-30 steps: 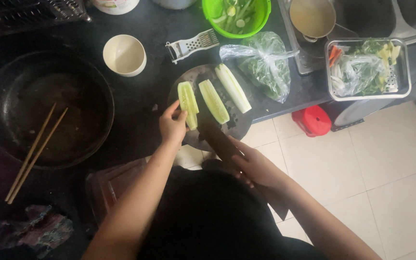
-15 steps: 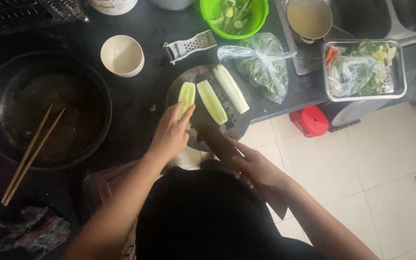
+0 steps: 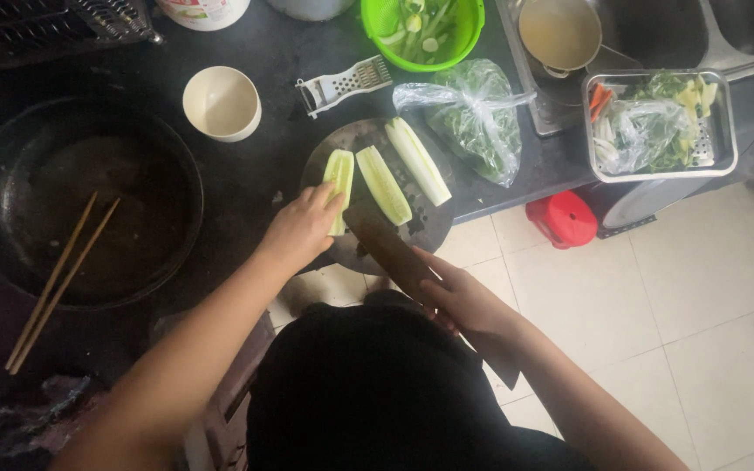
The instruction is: Peeling and slicing cucumbers on a cutting board in a kitchen setting.
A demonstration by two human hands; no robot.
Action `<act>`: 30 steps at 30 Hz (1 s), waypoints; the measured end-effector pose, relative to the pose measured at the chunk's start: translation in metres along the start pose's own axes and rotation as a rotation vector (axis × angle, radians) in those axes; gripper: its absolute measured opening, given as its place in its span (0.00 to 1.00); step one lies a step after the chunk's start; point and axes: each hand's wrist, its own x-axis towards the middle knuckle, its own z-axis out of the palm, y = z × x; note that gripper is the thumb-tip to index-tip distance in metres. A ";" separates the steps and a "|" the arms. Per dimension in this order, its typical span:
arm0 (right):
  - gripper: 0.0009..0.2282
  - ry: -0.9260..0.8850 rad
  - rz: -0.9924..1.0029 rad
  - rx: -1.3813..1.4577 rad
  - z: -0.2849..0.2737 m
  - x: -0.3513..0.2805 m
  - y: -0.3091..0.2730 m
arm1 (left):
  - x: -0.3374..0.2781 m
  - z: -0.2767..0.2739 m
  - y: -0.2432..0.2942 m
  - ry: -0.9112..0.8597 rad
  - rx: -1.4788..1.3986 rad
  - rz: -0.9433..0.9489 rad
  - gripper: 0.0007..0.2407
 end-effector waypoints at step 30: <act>0.29 -0.007 -0.131 -0.313 -0.001 0.000 -0.008 | 0.021 0.035 -0.043 0.053 0.106 0.015 0.02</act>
